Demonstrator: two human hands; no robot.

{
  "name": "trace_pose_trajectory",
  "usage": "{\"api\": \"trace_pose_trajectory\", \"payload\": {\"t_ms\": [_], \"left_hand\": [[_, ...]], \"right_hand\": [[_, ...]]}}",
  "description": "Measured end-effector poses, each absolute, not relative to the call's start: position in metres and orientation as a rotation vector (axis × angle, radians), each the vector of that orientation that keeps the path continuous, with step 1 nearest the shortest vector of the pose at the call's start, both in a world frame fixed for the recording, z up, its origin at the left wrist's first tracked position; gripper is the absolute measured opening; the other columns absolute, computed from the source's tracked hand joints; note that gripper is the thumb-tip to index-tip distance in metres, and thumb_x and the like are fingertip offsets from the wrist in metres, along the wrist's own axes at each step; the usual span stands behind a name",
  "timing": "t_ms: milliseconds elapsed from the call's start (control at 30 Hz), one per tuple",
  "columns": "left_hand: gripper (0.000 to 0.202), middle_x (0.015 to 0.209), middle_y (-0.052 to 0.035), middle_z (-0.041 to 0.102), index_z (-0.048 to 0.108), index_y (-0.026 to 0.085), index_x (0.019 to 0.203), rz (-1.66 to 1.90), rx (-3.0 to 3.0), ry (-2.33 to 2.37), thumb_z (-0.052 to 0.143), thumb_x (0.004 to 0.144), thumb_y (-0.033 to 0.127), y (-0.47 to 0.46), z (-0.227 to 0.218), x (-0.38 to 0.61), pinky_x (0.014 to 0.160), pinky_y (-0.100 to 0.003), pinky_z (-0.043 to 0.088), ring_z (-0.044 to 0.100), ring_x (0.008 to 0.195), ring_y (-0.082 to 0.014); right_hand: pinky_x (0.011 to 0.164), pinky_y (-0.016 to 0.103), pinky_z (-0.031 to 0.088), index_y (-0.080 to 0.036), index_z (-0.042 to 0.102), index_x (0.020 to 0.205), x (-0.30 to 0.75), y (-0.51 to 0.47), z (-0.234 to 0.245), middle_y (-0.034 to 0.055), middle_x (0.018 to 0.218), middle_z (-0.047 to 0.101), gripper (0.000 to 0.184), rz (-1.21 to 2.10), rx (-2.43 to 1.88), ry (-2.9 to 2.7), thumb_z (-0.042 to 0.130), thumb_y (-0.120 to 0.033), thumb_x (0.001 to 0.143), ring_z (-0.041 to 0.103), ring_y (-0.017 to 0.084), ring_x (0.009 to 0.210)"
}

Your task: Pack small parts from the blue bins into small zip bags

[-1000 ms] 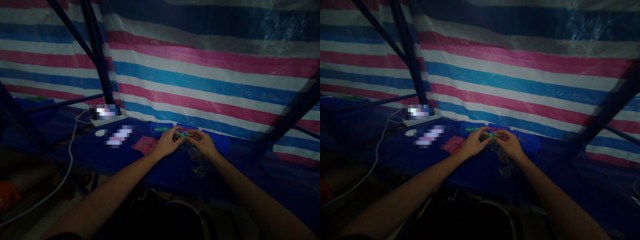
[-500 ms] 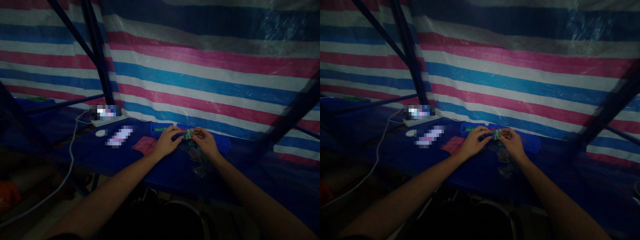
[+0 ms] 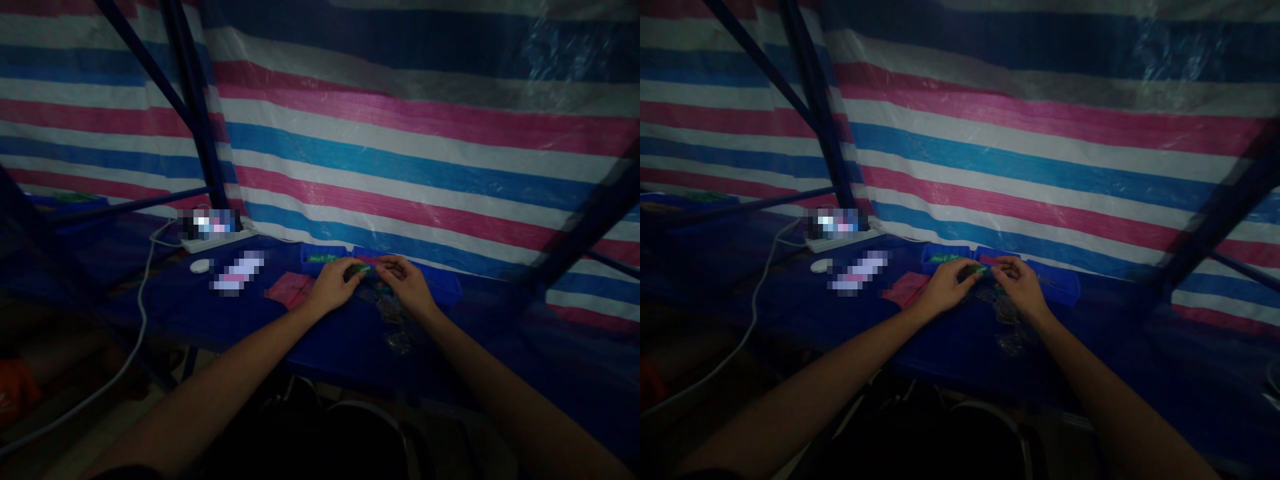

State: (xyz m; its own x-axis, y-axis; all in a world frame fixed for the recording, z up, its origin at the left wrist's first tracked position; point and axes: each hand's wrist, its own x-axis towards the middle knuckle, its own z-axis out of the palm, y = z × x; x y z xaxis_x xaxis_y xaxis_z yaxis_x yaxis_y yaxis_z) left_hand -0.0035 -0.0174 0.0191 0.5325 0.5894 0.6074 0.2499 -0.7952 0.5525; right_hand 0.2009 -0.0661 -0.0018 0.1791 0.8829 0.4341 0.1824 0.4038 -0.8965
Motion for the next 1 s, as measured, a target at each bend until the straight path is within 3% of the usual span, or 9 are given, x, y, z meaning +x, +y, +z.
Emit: {"api": "trace_pose_trajectory", "payload": {"t_ms": [200,400,633,800,900,1000], "left_hand": [[0.03,0.107,-0.0064,0.072,0.06,0.02,0.122,1.17,2.195,0.582,0.061,0.092,0.018,-0.019,0.015,-0.002,0.086,-0.035,0.055,0.069,0.096,-0.02],[0.031,0.102,-0.007,0.073,0.06,0.018,0.117,1.184,2.089,0.602,0.068,0.087,0.02,-0.018,0.015,0.001,0.081,-0.033,0.057,0.071,0.088,-0.0187],[0.034,0.104,-0.0077,0.072,0.06,0.019,0.118,1.177,2.009,0.544,0.07,0.086,0.02,-0.013,0.01,0.001,0.084,-0.034,0.057,0.07,0.09,-0.018],[0.034,0.103,-0.0098,0.072,0.057,0.017,0.119,1.129,1.887,0.408,0.069,0.088,0.021,-0.013,0.008,0.006,0.077,-0.029,0.057,0.071,0.086,-0.0162],[0.034,0.102,-0.0093,0.073,0.056,0.016,0.121,1.116,1.902,0.431,0.067,0.09,0.022,-0.014,0.009,0.006,0.079,-0.031,0.058,0.071,0.086,-0.0164],[0.032,0.105,-0.0097,0.072,0.059,0.016,0.119,1.172,2.019,0.533,0.068,0.089,0.022,-0.016,0.014,0.003,0.079,-0.033,0.058,0.07,0.09,-0.0179]], "right_hand": [[0.089,0.039,0.059,-0.023,0.072,0.106,0.199,-0.066,-0.005,0.0068,0.108,0.074,0.036,0.684,-1.073,-1.467,0.08,-0.044,0.078,0.071,0.024,0.099],[0.081,0.039,0.061,-0.021,0.073,0.096,0.201,-0.063,-0.01,0.0065,0.098,0.076,0.031,0.676,-1.107,-1.435,0.081,-0.044,0.076,0.073,0.023,0.083],[0.088,0.039,0.059,-0.022,0.069,0.098,0.198,-0.065,-0.007,0.0057,0.1,0.076,0.038,0.792,-1.017,-1.381,0.087,-0.04,0.07,0.073,0.023,0.093],[0.084,0.037,0.06,-0.021,0.069,0.1,0.201,-0.066,-0.004,0.0059,0.1,0.076,0.04,0.837,-1.018,-1.364,0.087,-0.041,0.069,0.073,0.021,0.089],[0.084,0.034,0.058,-0.022,0.067,0.101,0.202,-0.066,-0.003,0.0052,0.1,0.075,0.039,0.823,-1.008,-1.369,0.085,-0.039,0.071,0.072,0.021,0.092],[0.074,0.033,0.059,-0.022,0.066,0.099,0.202,-0.065,-0.003,0.0048,0.094,0.075,0.037,0.771,-1.057,-1.337,0.083,-0.042,0.072,0.071,0.02,0.081]]}}
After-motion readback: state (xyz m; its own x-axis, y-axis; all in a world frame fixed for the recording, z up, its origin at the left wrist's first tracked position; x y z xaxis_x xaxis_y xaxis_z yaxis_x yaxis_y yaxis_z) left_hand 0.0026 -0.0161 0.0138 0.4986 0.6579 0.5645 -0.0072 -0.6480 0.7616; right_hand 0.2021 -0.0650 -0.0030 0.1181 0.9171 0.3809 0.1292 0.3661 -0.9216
